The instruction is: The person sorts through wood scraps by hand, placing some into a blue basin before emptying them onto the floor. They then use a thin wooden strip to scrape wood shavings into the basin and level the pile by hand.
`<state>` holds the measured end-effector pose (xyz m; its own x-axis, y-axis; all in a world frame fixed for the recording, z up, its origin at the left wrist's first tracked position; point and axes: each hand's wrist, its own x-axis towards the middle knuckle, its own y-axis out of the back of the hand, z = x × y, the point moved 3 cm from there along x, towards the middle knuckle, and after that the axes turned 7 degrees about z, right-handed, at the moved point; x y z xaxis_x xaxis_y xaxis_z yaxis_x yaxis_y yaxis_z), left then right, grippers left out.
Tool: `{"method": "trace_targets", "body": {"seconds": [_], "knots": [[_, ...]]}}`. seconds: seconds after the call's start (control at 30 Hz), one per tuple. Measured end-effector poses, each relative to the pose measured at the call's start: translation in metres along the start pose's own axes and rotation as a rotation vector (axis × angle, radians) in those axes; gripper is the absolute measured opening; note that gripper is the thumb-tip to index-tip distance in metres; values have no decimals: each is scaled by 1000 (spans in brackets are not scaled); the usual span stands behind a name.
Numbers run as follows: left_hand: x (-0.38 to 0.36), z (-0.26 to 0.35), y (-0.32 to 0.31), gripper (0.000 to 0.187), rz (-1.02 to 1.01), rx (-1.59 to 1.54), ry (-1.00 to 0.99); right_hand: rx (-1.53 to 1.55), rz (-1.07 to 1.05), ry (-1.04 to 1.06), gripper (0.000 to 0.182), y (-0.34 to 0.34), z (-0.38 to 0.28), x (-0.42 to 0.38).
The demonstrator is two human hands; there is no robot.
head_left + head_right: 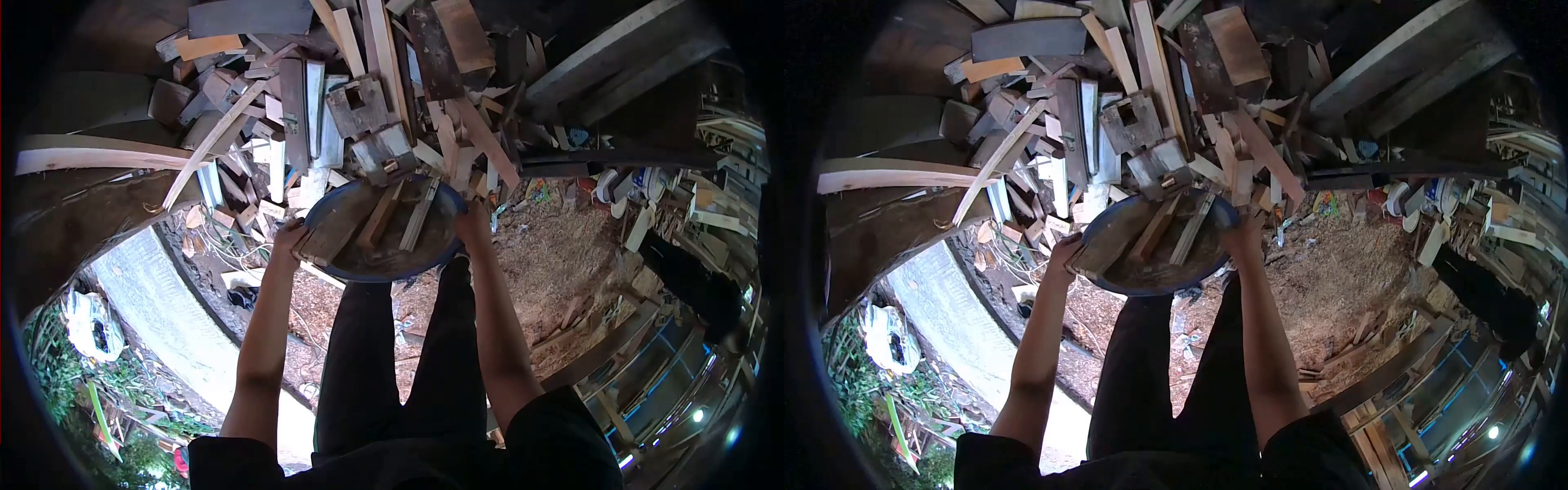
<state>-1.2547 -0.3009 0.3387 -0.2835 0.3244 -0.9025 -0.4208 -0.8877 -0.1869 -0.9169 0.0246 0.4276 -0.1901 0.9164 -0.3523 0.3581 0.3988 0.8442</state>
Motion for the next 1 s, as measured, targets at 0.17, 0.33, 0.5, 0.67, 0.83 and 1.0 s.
{"method": "trace_targets", "body": {"seconds": [0.17, 0.33, 0.5, 0.67, 0.83, 1.0], "knots": [[37, -23, -16, 15, 58, -130, 100, 2, -339, -332, 35, -2, 34, 35], [88, 8, -69, 8, 377, -181, 159, 314, -621, -669, 24, -34, 78, 110], [147, 27, -87, 14, 252, -16, 83, 649, -345, -759, 46, -18, 27, 121], [134, 33, -117, 36, 395, 75, 15, 566, -357, -607, 73, -37, 22, 128], [132, 8, -97, 64, 387, 524, -183, 81, -61, -143, 95, -54, 40, 108], [67, -9, -103, 75, 445, 700, -237, -28, -85, -156, 71, -32, 18, 52]]}}
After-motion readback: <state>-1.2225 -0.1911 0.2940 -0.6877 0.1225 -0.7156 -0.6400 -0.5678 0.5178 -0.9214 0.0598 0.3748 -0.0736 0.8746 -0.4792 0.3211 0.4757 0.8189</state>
